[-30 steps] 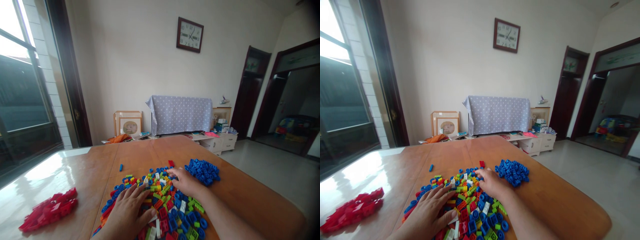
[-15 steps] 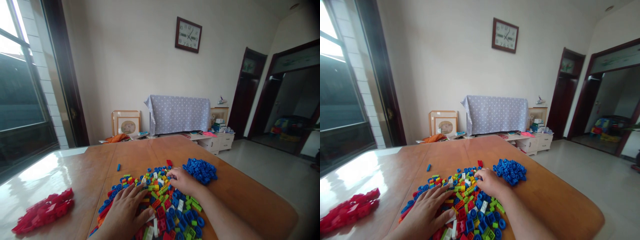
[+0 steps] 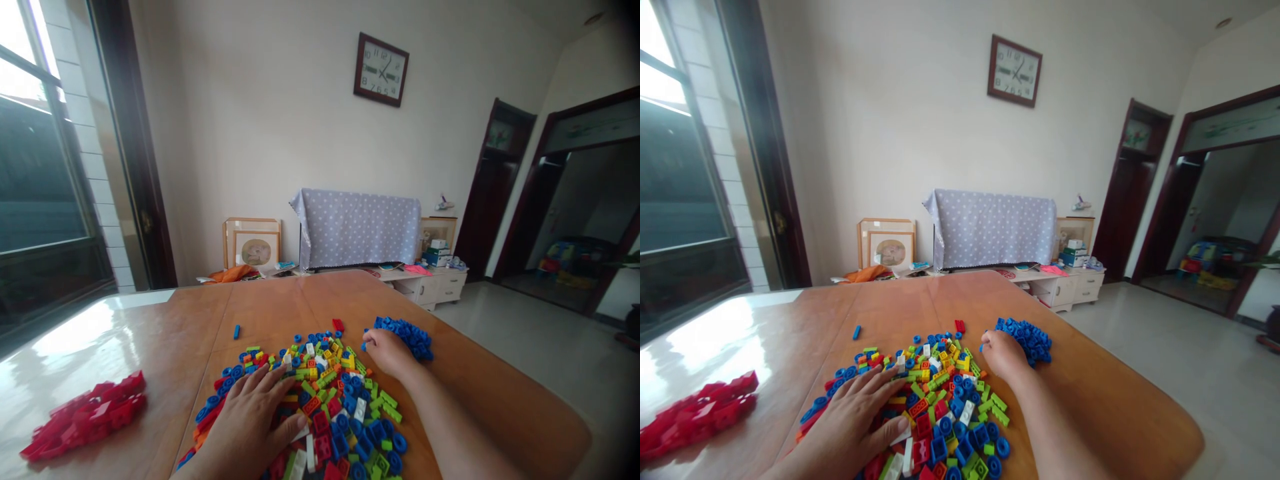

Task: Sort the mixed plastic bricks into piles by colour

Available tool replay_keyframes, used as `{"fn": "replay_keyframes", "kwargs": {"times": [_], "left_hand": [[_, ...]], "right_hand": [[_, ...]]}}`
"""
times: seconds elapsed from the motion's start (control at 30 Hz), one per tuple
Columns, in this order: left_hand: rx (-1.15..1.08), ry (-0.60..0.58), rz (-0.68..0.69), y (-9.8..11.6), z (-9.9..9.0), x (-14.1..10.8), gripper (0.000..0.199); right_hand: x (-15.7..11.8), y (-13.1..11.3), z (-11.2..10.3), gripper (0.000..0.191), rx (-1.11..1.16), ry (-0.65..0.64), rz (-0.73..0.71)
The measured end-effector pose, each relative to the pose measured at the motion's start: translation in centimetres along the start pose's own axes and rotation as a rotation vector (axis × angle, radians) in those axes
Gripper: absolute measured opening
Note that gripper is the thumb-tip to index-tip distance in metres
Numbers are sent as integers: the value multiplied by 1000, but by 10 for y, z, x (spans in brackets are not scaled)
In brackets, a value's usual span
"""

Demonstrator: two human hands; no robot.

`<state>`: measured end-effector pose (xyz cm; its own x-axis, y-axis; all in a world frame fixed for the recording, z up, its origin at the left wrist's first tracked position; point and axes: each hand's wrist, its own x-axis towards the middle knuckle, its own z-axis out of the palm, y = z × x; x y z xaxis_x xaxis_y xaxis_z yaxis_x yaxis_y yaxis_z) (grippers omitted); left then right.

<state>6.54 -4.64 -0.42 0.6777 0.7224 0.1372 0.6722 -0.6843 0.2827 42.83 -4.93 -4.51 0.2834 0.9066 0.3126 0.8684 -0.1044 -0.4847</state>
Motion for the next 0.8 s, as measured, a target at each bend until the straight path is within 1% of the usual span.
{"fn": "replay_keyframes", "kwargs": {"times": [0.2, 0.37, 0.47, 0.6, 0.67, 0.8], "left_hand": [[-9, 9, -5, -1, 2, 0, 62], [-15, 5, -6, -1, 2, -1, 63], [-19, 7, -9, -1, 2, -1, 63], [-18, 15, -14, -2, 2, 0, 62], [-12, 18, -12, -3, 3, 1, 62], [0, 23, 1, -4, 4, 1, 62]], "right_hand": [[3, 12, -12, 31, 0, 99, 77], [3, 12, -14, 36, 32, 121, 120], [3, 9, -14, 35, 62, 118, 138], [2, 4, -15, 28, 121, 111, 177], [-1, 3, -14, 24, 165, 79, 204], [-7, -1, -13, 24, 247, -5, 231]]}}
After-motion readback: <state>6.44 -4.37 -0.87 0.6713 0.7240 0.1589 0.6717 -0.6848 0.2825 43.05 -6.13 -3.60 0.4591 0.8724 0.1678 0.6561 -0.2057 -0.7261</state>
